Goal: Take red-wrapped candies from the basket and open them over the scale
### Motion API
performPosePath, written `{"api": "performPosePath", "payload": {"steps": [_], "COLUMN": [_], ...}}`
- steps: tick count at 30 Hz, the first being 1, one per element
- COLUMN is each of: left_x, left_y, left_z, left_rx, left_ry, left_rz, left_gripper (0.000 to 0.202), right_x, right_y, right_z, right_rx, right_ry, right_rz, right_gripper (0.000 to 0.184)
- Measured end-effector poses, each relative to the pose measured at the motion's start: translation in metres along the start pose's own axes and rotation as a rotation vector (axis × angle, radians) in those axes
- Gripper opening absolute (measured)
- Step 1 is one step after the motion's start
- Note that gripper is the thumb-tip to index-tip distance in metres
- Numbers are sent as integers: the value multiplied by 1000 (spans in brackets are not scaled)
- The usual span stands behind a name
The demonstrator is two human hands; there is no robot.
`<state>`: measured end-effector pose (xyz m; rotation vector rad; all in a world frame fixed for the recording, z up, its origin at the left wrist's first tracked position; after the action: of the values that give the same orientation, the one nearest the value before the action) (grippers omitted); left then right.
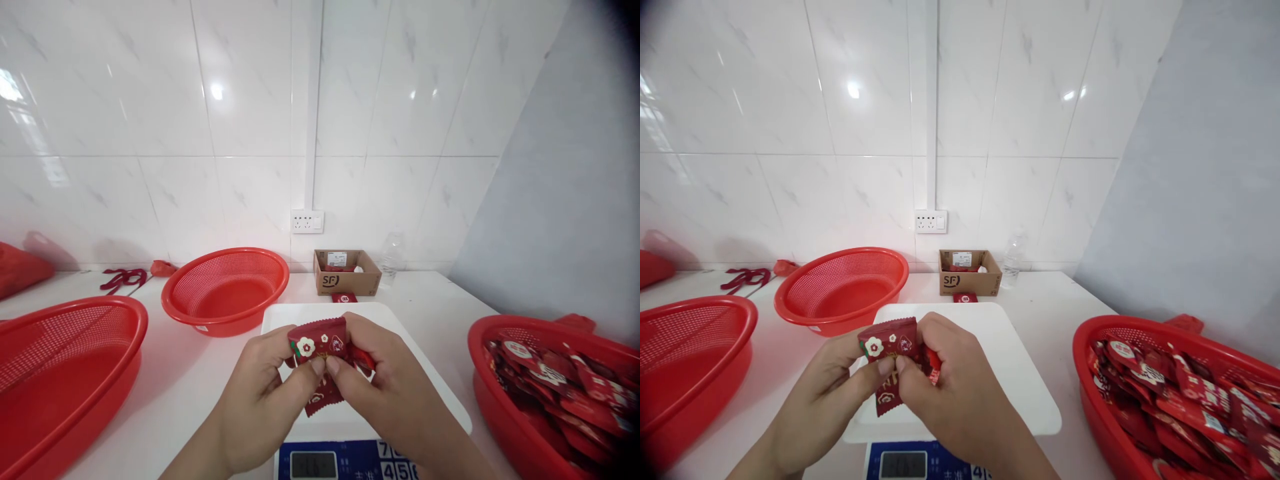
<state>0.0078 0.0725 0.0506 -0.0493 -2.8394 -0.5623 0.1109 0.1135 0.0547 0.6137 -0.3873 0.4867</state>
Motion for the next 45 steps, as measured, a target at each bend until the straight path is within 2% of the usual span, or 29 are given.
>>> {"api": "performPosePath", "payload": {"steps": [5,10,15,20,24,29,33,37,45], "left_x": [0,-2,-3,4,10,9,9,4,3], "left_y": [0,-2,0,-2,-5,-3,-2,-2,-3], "left_z": [0,-1,0,4,6,7,7,9,1], "left_rx": [-29,-43,-47,-38,-25,11,12,33,-19], "left_ry": [19,34,-23,50,74,133,110,30,130], "left_rz": [-9,-19,-23,-90,-140,-98,-56,-3,-45], "left_gripper": [19,21,23,19,23,21,18,17,20], "right_x": [-2,-1,-2,1,2,1,-5,-8,-7], "right_y": [1,0,0,0,0,0,-1,0,1], "right_z": [2,6,3,-3,-1,-5,-6,1,11], "right_rx": [34,83,58,-18,1,-37,-66,-12,79], "right_ry": [-41,48,76,24,-1,23,84,149,129], "right_rz": [-49,-72,-53,-8,44,26,67,91,0], "right_gripper": [10,13,14,16,19,14,6,12,17]}}
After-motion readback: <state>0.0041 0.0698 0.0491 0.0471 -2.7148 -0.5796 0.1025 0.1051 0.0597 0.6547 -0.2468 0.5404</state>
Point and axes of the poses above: each hand's wrist, its own y-axis towards the middle knuckle, its own x-axis out of the back of the hand, z = x × y, the point moved 8 cm from there along y, towards the middle knuckle, and after that the axes turned 1 degree about y, right-handed, at the moved point
